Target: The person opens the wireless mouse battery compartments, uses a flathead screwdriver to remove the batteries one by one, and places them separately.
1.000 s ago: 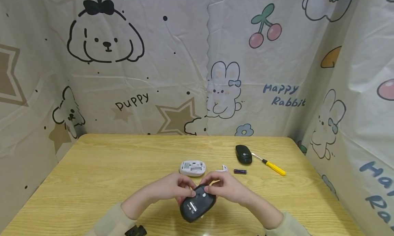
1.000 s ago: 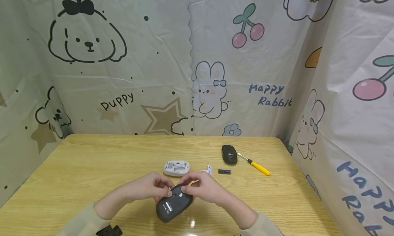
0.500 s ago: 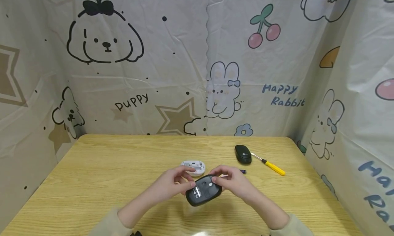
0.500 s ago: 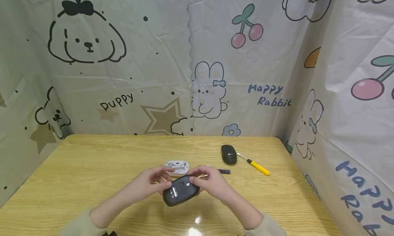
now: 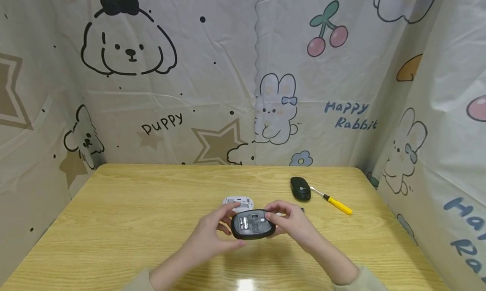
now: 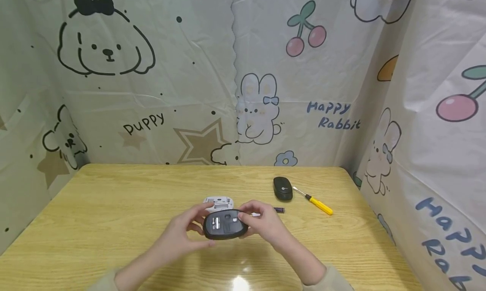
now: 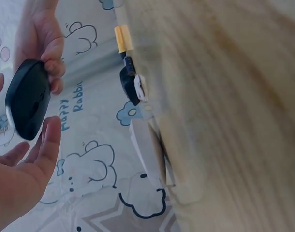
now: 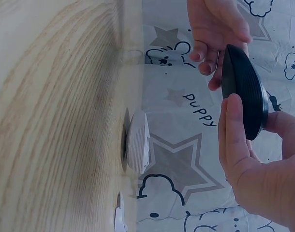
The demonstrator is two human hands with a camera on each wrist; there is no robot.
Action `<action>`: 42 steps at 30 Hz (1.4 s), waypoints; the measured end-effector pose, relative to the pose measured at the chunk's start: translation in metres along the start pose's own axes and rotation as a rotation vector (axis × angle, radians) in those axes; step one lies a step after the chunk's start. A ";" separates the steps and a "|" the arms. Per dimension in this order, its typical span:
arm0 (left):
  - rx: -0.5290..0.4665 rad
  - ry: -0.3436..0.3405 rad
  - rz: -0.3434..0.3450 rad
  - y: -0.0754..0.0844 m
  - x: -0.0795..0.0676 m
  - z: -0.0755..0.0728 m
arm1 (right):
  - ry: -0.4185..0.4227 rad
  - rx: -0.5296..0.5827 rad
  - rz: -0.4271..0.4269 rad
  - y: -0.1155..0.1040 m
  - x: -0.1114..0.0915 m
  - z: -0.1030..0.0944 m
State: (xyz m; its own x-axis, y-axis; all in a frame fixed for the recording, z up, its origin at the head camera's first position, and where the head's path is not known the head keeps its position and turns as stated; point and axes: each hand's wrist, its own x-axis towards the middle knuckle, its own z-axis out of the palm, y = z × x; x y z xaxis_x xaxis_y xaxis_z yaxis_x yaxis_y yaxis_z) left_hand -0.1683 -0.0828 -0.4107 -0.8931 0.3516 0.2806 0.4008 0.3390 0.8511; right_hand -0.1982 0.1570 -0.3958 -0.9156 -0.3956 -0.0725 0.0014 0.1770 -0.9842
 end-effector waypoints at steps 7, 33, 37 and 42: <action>0.041 0.048 0.029 -0.004 -0.002 0.007 | 0.016 0.046 0.012 0.000 -0.002 0.004; -0.039 0.014 -0.093 -0.007 0.000 0.004 | -0.049 -0.011 0.028 0.004 0.002 0.013; -0.028 -0.003 -0.098 -0.006 0.001 0.004 | -0.066 -0.032 0.054 0.004 0.003 0.015; -0.008 -0.012 -0.096 -0.006 0.001 0.006 | -0.039 -0.081 0.085 0.006 0.004 0.019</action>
State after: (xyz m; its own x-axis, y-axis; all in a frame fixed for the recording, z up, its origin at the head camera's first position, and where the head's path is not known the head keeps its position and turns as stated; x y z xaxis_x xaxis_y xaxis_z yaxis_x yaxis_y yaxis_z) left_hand -0.1705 -0.0795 -0.4184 -0.9248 0.3285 0.1922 0.3119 0.3648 0.8773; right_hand -0.1939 0.1390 -0.4050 -0.8973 -0.4101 -0.1632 0.0447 0.2834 -0.9580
